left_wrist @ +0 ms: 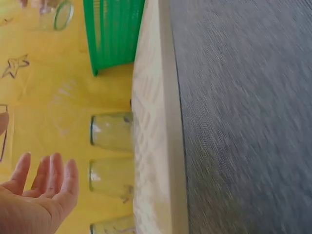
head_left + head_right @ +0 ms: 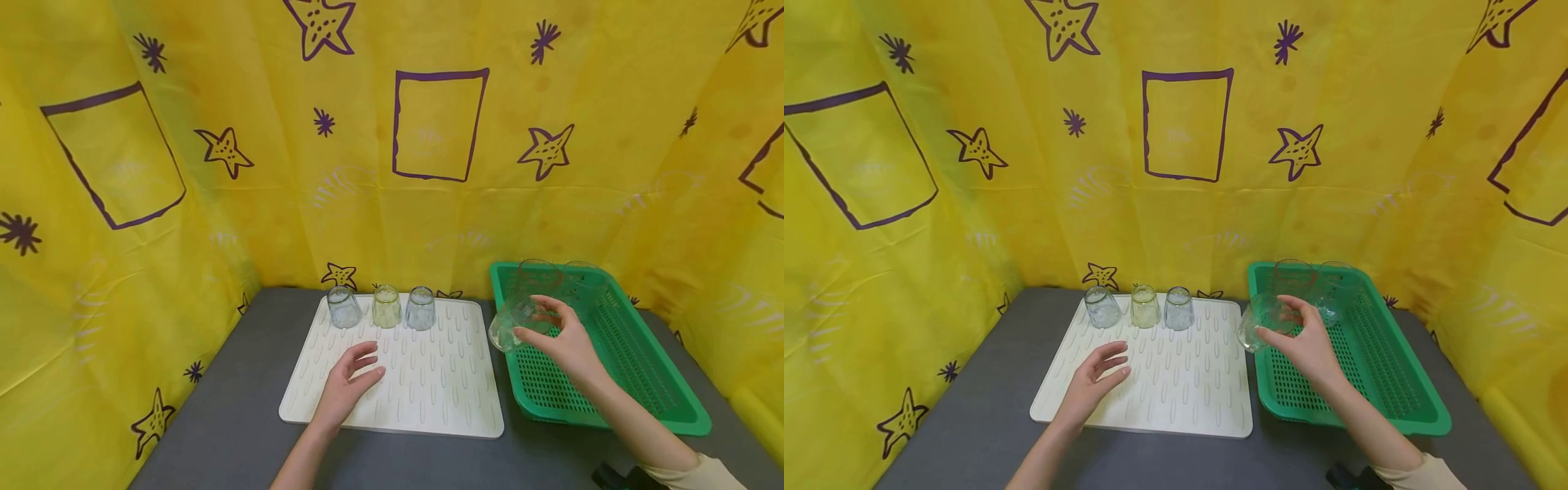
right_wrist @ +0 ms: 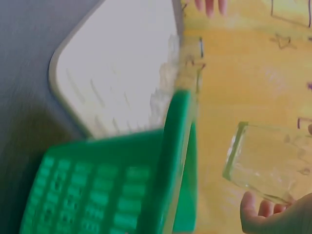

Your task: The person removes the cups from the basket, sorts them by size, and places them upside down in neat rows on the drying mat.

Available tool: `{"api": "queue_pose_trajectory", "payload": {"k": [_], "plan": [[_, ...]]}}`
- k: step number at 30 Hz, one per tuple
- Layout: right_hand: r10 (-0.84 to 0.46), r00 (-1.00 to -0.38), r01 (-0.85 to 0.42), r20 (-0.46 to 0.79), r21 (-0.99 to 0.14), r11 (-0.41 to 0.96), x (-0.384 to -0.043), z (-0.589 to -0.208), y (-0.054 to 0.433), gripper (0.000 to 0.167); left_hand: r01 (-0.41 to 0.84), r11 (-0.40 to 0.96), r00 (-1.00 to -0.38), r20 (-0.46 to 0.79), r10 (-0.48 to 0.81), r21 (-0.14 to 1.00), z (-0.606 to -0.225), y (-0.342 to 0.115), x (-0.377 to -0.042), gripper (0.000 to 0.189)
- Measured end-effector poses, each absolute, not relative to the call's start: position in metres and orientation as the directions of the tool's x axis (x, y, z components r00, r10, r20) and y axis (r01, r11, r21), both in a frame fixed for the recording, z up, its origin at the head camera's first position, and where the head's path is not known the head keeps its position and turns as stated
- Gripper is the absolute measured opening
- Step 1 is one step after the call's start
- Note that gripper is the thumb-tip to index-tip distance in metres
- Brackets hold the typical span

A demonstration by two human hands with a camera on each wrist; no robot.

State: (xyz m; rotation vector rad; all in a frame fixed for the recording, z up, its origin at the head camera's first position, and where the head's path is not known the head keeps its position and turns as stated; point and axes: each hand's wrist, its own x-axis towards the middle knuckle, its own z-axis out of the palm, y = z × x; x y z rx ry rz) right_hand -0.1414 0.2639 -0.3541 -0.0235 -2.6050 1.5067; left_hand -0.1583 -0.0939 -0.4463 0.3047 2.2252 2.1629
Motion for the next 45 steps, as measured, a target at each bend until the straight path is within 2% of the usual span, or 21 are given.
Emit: {"api": "queue_pose_trajectory", "payload": {"k": [7, 21, 29, 45], "plan": [[0.017, -0.992, -0.107, 0.128, -0.888, 0.448, -0.141, -0.361, 0.234, 0.074, 0.129, -0.037, -0.961, 0.134, 0.241, 0.991, -0.439, -0.077, -0.160, 0.048], [-0.048, -0.992, -0.128, 0.118, -0.915, 0.383, -0.141, -0.384, 0.194, 0.069, 0.144, -0.053, -0.918, 0.153, 0.367, 0.988, -0.437, -0.050, -0.161, 0.057], [-0.110, -0.986, -0.157, 0.126, -0.926, 0.343, -0.141, -0.391, 0.179, 0.067, 0.209, 0.020, -0.883, 0.180, 0.433, 0.978, -0.435, -0.037, -0.161, 0.066], [-0.198, -0.970, -0.205, 0.138, -0.905, 0.374, -0.134, -0.400, 0.167, 0.068, 0.292, 0.116, -0.874, 0.216, 0.435, 0.949, -0.438, -0.029, -0.156, 0.074]]}}
